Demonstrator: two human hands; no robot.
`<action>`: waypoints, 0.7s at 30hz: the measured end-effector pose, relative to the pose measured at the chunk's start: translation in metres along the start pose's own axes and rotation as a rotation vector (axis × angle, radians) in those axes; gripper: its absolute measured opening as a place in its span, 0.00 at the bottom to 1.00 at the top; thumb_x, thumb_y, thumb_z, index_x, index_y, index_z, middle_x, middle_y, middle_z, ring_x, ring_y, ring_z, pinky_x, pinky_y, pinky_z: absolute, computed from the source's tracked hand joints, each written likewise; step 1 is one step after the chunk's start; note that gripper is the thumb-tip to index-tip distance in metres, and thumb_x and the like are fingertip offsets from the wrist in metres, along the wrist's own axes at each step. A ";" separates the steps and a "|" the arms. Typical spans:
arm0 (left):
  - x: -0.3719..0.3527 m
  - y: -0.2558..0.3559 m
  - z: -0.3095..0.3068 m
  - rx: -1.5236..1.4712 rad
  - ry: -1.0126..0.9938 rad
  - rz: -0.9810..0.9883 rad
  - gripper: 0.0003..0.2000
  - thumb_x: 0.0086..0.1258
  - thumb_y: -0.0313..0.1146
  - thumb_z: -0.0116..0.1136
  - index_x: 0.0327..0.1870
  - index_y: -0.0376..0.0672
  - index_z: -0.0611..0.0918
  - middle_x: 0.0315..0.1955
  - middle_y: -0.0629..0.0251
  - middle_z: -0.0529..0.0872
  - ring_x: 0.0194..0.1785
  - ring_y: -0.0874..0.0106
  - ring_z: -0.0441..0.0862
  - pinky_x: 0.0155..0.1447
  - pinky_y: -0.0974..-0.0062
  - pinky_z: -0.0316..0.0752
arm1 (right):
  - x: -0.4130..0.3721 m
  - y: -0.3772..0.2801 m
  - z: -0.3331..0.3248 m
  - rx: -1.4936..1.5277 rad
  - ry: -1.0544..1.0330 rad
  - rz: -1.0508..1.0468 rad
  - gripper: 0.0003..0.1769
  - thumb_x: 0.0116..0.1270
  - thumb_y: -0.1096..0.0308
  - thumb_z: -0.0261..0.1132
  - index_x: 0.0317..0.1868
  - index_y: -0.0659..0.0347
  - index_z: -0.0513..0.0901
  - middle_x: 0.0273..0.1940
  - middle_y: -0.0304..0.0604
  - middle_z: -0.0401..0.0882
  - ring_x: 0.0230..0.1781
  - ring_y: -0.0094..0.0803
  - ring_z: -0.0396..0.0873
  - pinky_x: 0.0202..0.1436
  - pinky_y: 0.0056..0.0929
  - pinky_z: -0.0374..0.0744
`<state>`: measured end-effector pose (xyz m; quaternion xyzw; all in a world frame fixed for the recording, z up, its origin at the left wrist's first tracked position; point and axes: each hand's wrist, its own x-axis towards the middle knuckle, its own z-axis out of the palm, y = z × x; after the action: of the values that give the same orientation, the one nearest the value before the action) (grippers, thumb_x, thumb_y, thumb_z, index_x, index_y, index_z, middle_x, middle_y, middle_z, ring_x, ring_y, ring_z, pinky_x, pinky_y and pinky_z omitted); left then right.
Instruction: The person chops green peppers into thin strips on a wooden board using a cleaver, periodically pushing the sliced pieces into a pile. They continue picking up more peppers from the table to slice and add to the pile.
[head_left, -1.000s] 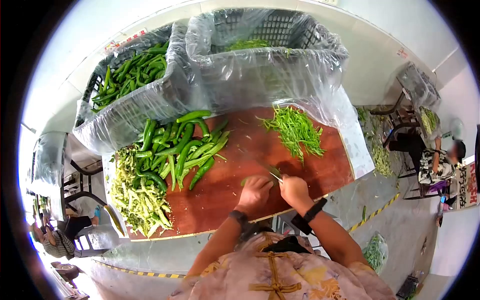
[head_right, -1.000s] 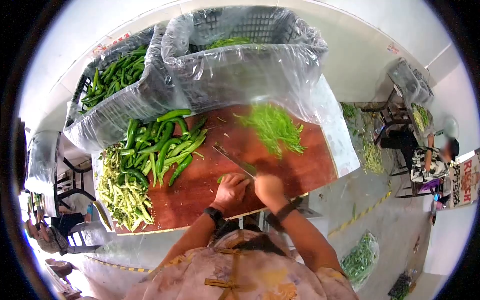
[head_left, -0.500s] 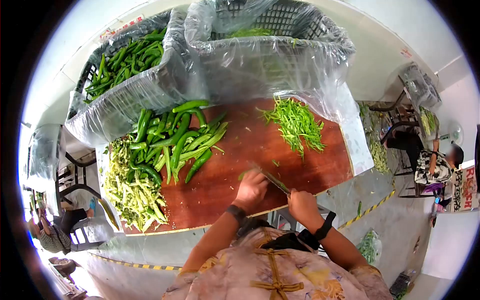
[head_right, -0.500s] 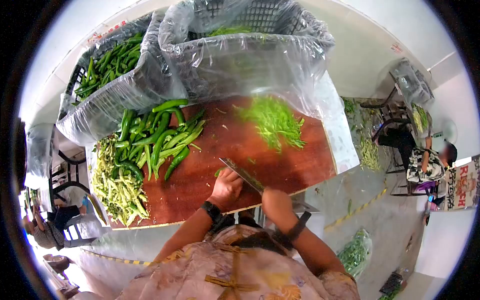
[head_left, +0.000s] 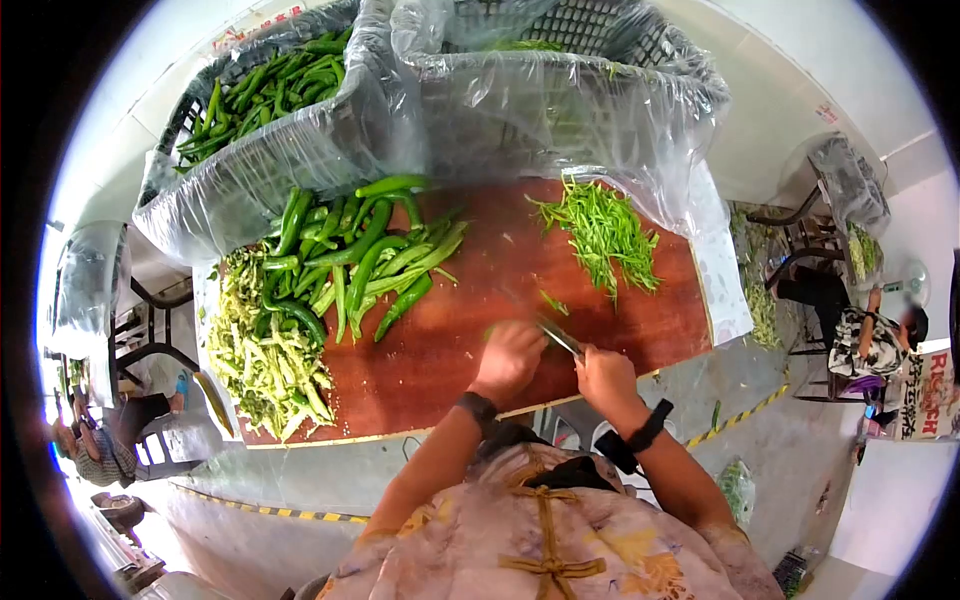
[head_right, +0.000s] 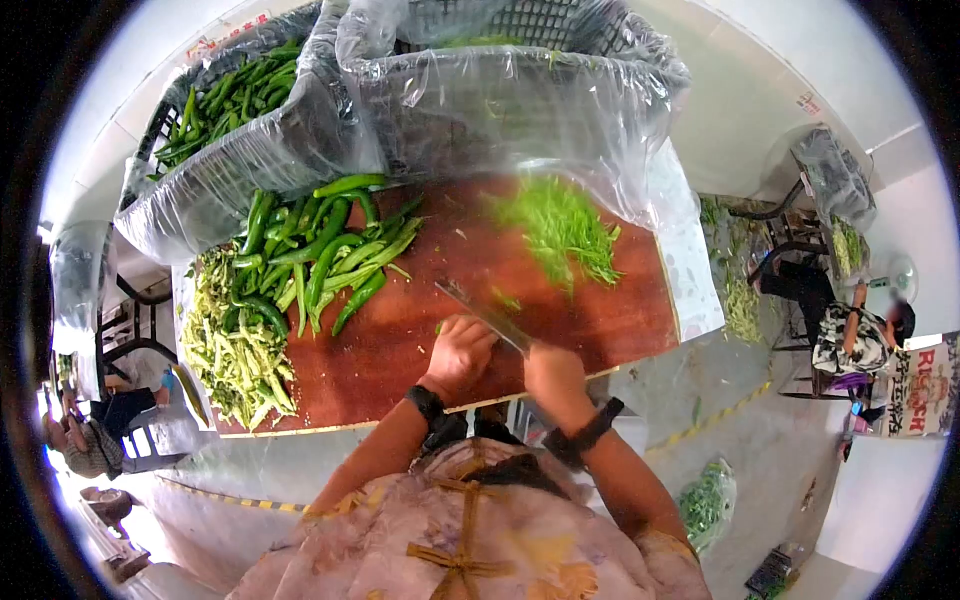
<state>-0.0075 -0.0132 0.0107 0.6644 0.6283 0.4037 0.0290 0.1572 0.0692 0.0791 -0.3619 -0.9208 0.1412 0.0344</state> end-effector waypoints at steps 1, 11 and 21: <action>0.002 0.002 -0.003 0.066 -0.010 0.001 0.10 0.51 0.28 0.56 0.36 0.44 0.81 0.38 0.65 0.79 0.48 0.62 0.75 0.52 0.61 0.70 | -0.010 0.001 -0.002 -0.009 -0.060 0.016 0.10 0.61 0.64 0.60 0.31 0.64 0.78 0.22 0.55 0.78 0.24 0.52 0.78 0.30 0.46 0.76; 0.005 0.001 -0.001 0.166 0.012 0.026 0.07 0.48 0.30 0.57 0.30 0.46 0.80 0.35 0.68 0.78 0.46 0.64 0.74 0.49 0.61 0.69 | -0.034 0.001 -0.006 -0.018 -0.123 0.023 0.10 0.62 0.66 0.57 0.31 0.66 0.77 0.24 0.58 0.78 0.26 0.52 0.79 0.30 0.47 0.76; 0.002 -0.003 -0.001 0.100 -0.032 0.005 0.06 0.49 0.30 0.57 0.29 0.46 0.80 0.34 0.68 0.77 0.46 0.64 0.74 0.48 0.61 0.69 | -0.013 -0.011 -0.010 -0.014 -0.191 0.079 0.12 0.63 0.65 0.56 0.31 0.66 0.76 0.23 0.59 0.78 0.26 0.54 0.79 0.30 0.48 0.76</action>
<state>-0.0108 -0.0116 0.0106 0.6730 0.6453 0.3614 0.0048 0.1611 0.0554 0.0919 -0.3832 -0.9058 0.1697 -0.0617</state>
